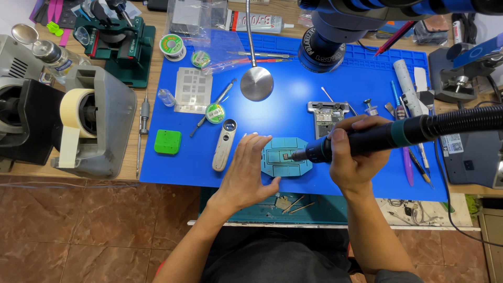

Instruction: The person works on a small electronic device placed on a blue mat. They use a hot air gun to heat a component on the device, then switch to a soldering iron to work on the same area. Finally, they use a handheld magnifying glass to inspect the component.

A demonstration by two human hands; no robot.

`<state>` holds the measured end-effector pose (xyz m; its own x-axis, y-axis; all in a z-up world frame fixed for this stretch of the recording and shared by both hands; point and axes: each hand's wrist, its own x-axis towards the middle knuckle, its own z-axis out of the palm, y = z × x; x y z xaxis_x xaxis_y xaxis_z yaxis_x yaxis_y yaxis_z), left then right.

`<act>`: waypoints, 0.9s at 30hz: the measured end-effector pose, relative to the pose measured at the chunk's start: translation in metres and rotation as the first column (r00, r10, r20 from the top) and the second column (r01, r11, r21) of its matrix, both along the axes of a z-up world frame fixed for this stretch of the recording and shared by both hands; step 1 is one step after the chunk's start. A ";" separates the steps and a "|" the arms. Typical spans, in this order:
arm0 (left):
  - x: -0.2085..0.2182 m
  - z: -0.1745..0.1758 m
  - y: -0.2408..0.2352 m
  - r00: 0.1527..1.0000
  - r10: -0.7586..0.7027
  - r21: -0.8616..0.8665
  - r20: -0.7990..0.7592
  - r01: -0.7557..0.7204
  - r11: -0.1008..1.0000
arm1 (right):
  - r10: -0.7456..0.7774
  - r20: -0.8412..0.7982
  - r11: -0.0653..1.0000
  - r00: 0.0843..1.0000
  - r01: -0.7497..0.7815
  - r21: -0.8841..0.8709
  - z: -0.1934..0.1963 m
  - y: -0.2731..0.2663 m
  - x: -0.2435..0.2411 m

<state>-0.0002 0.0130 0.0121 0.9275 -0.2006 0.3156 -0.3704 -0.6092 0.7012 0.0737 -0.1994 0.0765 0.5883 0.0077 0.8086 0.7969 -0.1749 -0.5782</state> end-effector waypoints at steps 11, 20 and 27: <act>0.000 0.001 0.000 1.000 -0.001 -0.019 -0.024 0.001 1.000 | -0.009 0.022 1.000 1.000 0.009 -0.015 -0.001 0.002 0.002; 0.000 0.000 0.001 1.000 -0.012 -0.023 -0.001 0.012 1.000 | -0.014 0.011 1.000 1.000 0.014 -0.018 -0.001 0.003 0.002; 0.000 0.000 0.001 1.000 -0.018 -0.031 0.009 0.019 0.999 | -0.027 0.010 0.999 1.000 0.027 -0.025 -0.003 -0.001 0.001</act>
<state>0.0002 0.0138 0.0118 0.9209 -0.2076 0.3300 -0.3875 -0.5803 0.7163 0.0745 -0.2001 0.0740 0.5807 0.0124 0.8140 0.7973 -0.2111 -0.5655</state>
